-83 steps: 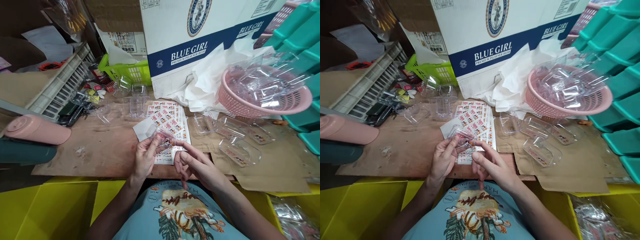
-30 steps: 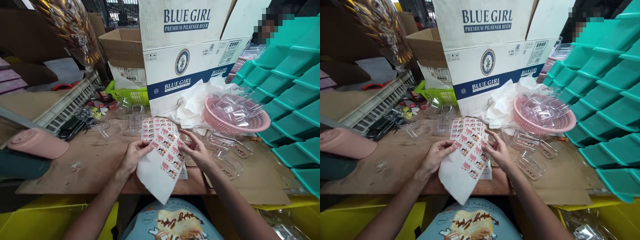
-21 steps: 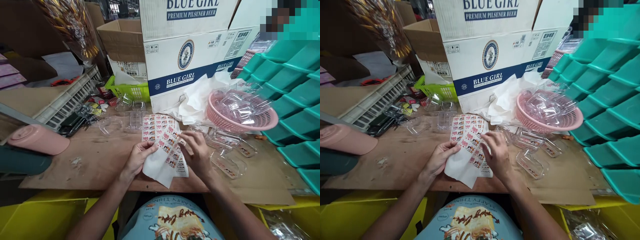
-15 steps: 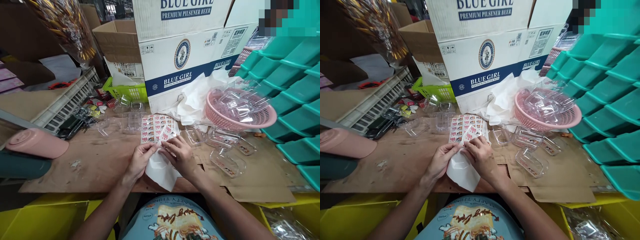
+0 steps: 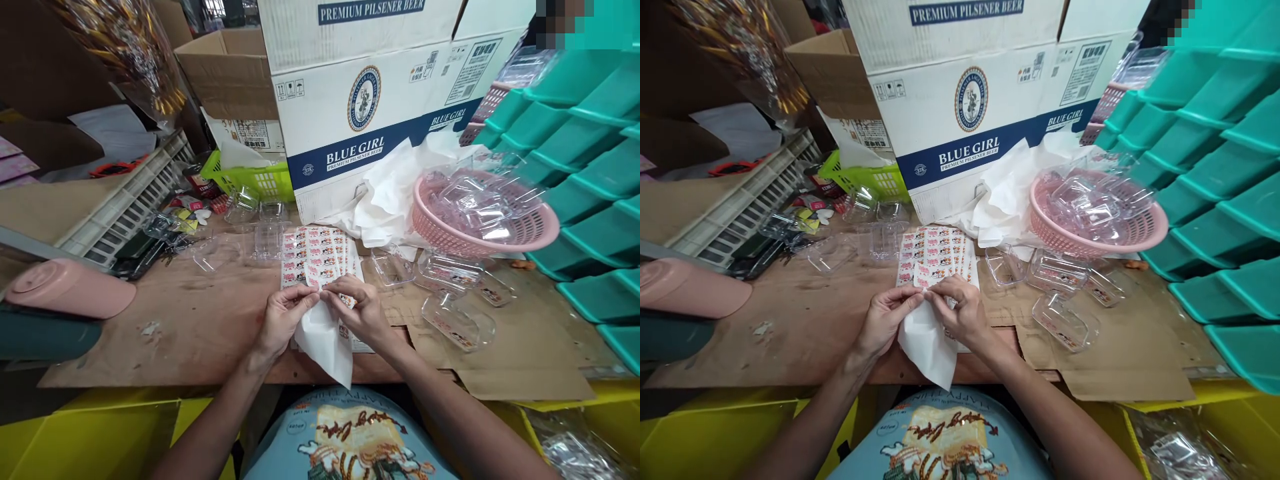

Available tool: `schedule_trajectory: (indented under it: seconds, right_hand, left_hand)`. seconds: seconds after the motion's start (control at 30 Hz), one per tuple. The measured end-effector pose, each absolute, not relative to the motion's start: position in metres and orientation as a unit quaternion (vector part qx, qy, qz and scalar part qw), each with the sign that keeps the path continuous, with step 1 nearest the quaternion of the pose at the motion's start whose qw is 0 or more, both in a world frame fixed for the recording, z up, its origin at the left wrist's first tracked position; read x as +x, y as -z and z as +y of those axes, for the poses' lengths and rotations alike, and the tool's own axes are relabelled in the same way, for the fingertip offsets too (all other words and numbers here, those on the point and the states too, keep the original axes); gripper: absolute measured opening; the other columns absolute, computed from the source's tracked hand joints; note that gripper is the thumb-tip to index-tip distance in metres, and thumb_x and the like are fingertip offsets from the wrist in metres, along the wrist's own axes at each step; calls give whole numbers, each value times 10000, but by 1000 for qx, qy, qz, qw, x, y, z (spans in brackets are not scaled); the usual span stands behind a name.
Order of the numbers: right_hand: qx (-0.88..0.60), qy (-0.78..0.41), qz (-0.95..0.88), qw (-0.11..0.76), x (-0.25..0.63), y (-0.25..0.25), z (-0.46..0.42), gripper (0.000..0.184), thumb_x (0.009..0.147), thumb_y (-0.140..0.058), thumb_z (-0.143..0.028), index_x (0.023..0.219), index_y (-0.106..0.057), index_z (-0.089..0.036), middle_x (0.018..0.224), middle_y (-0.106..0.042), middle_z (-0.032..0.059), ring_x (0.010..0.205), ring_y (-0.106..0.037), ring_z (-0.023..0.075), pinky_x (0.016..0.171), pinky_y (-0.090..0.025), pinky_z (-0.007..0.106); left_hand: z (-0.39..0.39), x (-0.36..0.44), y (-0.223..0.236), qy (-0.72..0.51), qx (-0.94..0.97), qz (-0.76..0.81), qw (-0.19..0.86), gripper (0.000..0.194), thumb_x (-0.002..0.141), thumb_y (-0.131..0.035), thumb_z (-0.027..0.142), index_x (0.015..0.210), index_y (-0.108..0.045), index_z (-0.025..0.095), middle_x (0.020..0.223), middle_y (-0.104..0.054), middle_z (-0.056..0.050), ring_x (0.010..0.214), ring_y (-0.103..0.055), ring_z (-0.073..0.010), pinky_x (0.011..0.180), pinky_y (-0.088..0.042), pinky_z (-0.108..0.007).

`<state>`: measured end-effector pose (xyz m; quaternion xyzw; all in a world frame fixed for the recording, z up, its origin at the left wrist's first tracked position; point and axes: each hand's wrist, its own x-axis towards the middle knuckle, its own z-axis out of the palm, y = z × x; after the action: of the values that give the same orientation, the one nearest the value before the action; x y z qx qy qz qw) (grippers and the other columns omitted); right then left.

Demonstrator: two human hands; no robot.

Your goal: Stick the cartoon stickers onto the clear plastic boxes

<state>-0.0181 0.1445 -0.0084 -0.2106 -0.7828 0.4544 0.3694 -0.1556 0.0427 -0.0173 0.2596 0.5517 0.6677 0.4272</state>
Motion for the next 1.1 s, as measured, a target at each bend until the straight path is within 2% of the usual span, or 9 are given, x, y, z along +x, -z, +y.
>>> schedule_trajectory:
  seconds: [0.13,0.3,0.4,0.57,0.67,0.8,0.9,1.0,1.1]
  right_hand:
    - [-286,-520,-703,392,-14,6,162,231,935,-599,-316,783,-701,-176,715,-683,46,654,-615,163,629,-485,304]
    - [-210,-380,-797,420,-14,4,157,91,869,-690,-268,861,-724,-184,823,-701,70,791,-601,200,732,-478,344]
    - [-190,-340,-826,408,-20,6,144,107,902,-630,-231,863,-719,-187,796,-688,73,777,-570,201,731,-459,350]
    - [-262,-480,-728,414,-26,12,146,166,834,-677,-252,684,-669,-181,653,-627,19,649,-550,159,647,-434,297]
    - [-296,-510,-680,436,-22,16,162,212,868,-641,-303,707,-650,-167,652,-631,17,610,-563,143,595,-439,266]
    - [-335,-486,-624,512,-13,15,184,223,916,-584,-355,797,-626,-172,729,-625,13,655,-569,137,640,-456,270]
    - [-338,-434,-628,550,-12,9,182,172,890,-635,-327,788,-626,-189,747,-614,12,691,-552,151,694,-457,302]
    - [-257,-319,-754,513,-15,3,166,92,886,-641,-239,814,-683,-199,789,-664,42,782,-568,192,825,-458,389]
    - [-176,-304,-820,452,-13,3,150,189,933,-565,-189,1033,-722,-213,978,-715,79,946,-603,224,920,-451,443]
  left_hand:
    - [42,-162,20,-675,201,566,429,222,638,-876,287,793,-777,163,778,-760,-19,660,-652,-108,640,-511,-201]
    - [45,-162,18,-680,177,549,453,252,626,-881,303,805,-776,160,757,-765,-21,628,-654,-110,618,-521,-205]
    - [48,-153,16,-684,197,533,457,216,672,-853,319,801,-778,163,773,-767,-22,644,-656,-104,627,-519,-195]
    - [49,-144,20,-690,208,540,436,234,642,-868,297,811,-774,166,809,-768,-25,676,-660,-112,664,-529,-206]
    - [47,-157,29,-665,225,579,415,274,684,-832,344,866,-763,152,822,-756,-52,689,-664,-145,654,-542,-246]
    - [45,-178,35,-586,355,699,204,230,785,-719,286,979,-751,165,991,-712,-101,927,-667,-231,853,-550,-371]
    - [50,-169,27,-543,448,706,69,333,818,-629,160,1133,-726,210,1192,-624,-110,1191,-561,-251,1085,-415,-427]
    - [58,-145,17,-593,476,607,232,454,806,-571,72,1214,-688,232,1280,-597,-92,1271,-520,-226,1139,-361,-401]
    - [64,-134,13,-686,347,483,419,472,765,-602,58,1199,-683,224,1299,-625,-81,1279,-533,-232,1127,-379,-399]
